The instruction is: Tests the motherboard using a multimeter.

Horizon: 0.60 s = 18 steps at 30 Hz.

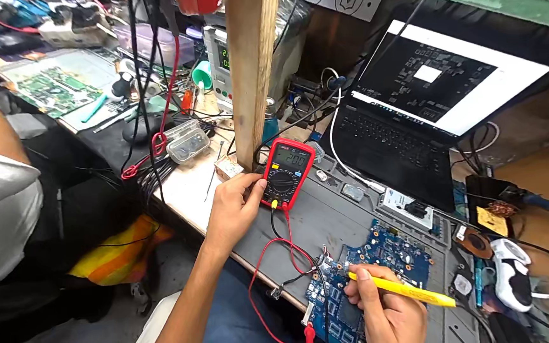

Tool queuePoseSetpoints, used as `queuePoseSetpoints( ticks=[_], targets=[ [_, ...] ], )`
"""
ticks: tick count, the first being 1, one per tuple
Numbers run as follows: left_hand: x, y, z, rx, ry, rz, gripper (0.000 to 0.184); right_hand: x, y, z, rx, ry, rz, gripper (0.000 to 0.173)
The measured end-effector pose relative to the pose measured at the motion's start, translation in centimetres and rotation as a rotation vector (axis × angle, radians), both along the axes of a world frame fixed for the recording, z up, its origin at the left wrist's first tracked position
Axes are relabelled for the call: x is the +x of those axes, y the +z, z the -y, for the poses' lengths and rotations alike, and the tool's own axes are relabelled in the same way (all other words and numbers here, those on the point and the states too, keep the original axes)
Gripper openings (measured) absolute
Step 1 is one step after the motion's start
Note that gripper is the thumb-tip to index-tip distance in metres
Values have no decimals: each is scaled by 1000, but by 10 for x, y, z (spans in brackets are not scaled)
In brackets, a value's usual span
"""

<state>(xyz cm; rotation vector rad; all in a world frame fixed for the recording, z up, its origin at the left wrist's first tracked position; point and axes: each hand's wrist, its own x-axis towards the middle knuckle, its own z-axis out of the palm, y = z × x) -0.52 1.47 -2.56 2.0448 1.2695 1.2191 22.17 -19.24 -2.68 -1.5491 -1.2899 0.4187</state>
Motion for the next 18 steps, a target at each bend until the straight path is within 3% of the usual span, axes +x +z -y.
queuePoseSetpoints(
  ticks=[18],
  targets=[
    [-7,3,4,-49,-42,-31,29,-4,6,7,-75,43,-109,21]
  ],
)
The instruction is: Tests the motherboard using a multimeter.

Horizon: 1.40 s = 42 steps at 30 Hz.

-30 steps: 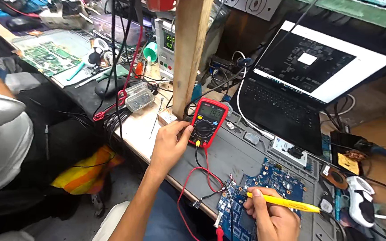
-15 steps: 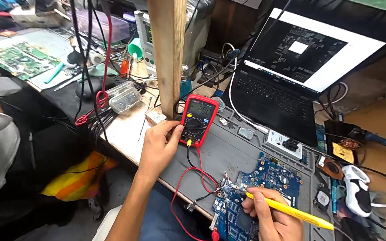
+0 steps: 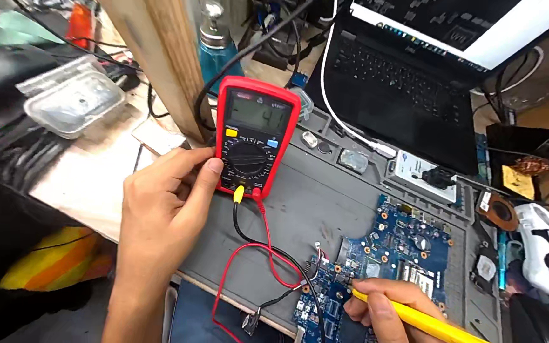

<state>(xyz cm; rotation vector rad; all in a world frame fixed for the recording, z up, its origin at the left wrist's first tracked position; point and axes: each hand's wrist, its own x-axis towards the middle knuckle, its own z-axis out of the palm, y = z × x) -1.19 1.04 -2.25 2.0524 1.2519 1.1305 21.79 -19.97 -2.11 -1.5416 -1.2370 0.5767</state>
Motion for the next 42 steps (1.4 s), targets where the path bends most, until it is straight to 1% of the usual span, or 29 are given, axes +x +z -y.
queuePoseSetpoints(
  ticks=[5,12,16,20,27,30,34,39,41,42],
  targets=[
    [-3,2,1,-25,-3,-14,29,0,4,0,-23,13,-1,22],
    [-6,-7,-3,-35,-42,69,27,0,7,-1,-38,27,11,23],
    [-9,-11,-8,-27,-60,80,24,-1,8,-1,-32,8,27,25],
    [-14,-18,-18,-15,-97,91,25,-1,7,-1,-24,-21,72,23],
    [-11,-16,-13,-143,-26,149,20,-2,7,-3,-1,-38,111,20],
    [-19,-28,-8,-165,50,116,15,-3,6,-3,16,-44,107,21],
    [-20,-28,-5,-168,89,96,19,-4,6,-6,44,-53,95,20],
    [-13,-22,-5,-163,52,128,17,-4,5,-7,42,-58,92,20],
    [-15,-23,-22,-118,-15,148,14,-4,6,-6,27,-54,101,20],
    [-17,-24,-40,-81,-71,187,10,-3,6,-6,24,-50,105,21]
  ],
)
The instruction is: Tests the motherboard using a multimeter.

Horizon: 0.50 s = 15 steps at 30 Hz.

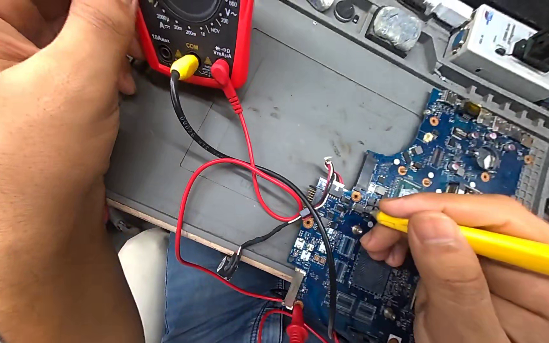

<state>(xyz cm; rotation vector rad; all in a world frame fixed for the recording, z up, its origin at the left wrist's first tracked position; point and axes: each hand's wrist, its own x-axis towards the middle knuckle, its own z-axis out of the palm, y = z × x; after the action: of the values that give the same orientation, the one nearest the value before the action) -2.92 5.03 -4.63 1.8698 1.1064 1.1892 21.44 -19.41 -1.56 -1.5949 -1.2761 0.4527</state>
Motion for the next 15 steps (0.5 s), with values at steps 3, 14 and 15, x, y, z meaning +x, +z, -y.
queuePoseSetpoints(
  ticks=[3,14,15],
  targets=[
    [-2,0,-22,27,-8,-2,7,2,-1,1,-1,16,3,21],
    [10,9,19,87,-12,-61,23,3,0,0,-39,16,26,21],
    [12,12,23,85,-6,-70,22,4,-1,0,-36,19,17,21]
  ],
)
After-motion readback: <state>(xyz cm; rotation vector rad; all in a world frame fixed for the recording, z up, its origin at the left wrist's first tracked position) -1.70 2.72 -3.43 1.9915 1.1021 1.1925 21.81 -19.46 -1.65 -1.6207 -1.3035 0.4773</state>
